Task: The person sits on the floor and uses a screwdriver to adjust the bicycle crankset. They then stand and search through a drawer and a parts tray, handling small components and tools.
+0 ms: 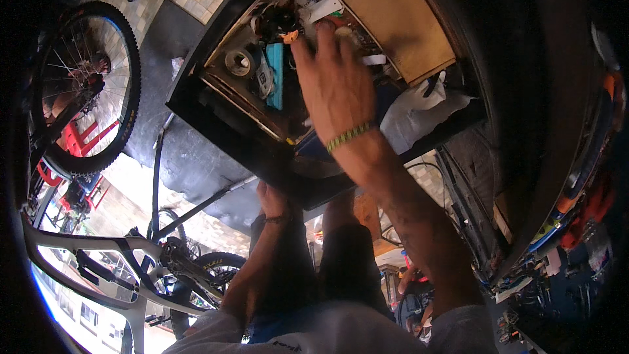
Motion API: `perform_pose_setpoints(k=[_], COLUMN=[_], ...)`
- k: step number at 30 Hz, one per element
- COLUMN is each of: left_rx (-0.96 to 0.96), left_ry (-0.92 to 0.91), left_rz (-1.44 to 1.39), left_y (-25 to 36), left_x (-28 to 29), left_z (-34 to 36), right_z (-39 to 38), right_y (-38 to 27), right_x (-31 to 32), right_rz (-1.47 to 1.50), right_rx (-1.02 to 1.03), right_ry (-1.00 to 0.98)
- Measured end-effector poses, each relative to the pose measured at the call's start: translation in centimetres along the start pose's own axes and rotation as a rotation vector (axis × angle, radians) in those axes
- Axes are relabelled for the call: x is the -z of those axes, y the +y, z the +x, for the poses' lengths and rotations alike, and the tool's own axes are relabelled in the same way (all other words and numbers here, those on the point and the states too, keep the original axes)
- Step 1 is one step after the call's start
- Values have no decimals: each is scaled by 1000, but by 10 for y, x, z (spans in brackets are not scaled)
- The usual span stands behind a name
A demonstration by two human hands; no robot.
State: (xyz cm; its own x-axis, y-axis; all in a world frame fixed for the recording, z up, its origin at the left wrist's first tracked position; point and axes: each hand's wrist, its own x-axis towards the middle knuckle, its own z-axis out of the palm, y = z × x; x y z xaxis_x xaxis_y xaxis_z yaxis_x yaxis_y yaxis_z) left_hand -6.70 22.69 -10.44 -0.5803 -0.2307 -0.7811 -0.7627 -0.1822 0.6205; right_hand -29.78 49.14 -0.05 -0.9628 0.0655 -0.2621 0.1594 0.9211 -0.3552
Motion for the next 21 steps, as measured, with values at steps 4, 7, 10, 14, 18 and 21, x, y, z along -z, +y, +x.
perform_pose_setpoints(k=[4,7,10,14,18,21], left_rx=[43,16,-11,-74,-81,-126], left_ry=[-43,-63,-106,-99,-104,-115], left_rz=[-82,-148,6,135,153,237], left_y=[-1,1,-14,-16,-8,-8], left_x=[-3,-10,11,18,9,8], left_z=[2,5,14,14,13,13], right_z=[-37,-49,-45,-34,-31,-30], right_y=[1,-3,-8,-16,-20,-21], right_x=[5,8,11,11,6,6], right_rz=[34,-2,44,82,30,-27], right_rx=[121,124,105,46,15,30], right_ry=[-92,-139,-146,-116,-114,-129])
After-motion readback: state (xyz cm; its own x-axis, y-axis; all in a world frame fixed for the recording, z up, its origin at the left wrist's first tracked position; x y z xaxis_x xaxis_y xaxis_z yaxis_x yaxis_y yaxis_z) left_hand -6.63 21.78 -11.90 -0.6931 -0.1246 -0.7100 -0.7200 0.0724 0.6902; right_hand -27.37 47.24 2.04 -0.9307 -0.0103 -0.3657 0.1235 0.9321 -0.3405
